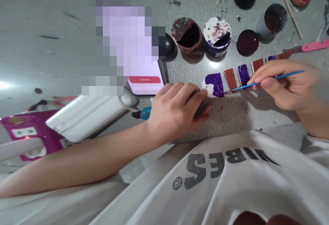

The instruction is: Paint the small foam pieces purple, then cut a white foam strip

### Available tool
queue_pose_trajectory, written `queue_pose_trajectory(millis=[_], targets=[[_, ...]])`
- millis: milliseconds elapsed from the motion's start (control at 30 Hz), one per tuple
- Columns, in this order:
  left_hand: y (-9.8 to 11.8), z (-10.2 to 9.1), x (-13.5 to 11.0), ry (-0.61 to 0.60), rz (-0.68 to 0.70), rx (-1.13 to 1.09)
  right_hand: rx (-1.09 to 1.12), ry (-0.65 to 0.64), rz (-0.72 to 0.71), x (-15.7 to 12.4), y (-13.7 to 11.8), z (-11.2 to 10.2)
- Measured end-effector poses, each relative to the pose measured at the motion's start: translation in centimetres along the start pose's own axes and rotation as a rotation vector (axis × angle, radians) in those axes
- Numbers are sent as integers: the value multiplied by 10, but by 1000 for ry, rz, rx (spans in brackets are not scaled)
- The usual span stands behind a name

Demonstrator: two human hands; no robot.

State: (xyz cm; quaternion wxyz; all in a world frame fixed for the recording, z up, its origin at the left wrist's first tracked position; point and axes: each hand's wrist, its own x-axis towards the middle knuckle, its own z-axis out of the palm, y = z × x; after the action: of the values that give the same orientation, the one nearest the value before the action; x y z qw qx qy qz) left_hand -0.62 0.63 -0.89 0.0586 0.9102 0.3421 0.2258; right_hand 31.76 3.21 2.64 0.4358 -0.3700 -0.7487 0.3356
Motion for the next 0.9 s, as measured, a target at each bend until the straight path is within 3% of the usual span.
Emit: queue_pose_trajectory(millis=[100, 267, 433, 600, 767, 900], targets=[[1, -1, 2, 5, -1, 1, -72, -35, 0, 1, -2, 0], [1, -1, 3, 22, 7, -15, -65, 45, 5, 1, -1, 0], [1, 0, 2, 9, 2, -7, -61, -21, -101, 3, -1, 2], [1, -1, 1, 11, 0, 2, -76, 63, -12, 0, 2, -1], [1, -1, 2, 10, 4, 16, -69, -36, -32, -2, 2, -4], [1, -1, 2, 12, 8, 12, -91, 57, 48, -4, 1, -6]])
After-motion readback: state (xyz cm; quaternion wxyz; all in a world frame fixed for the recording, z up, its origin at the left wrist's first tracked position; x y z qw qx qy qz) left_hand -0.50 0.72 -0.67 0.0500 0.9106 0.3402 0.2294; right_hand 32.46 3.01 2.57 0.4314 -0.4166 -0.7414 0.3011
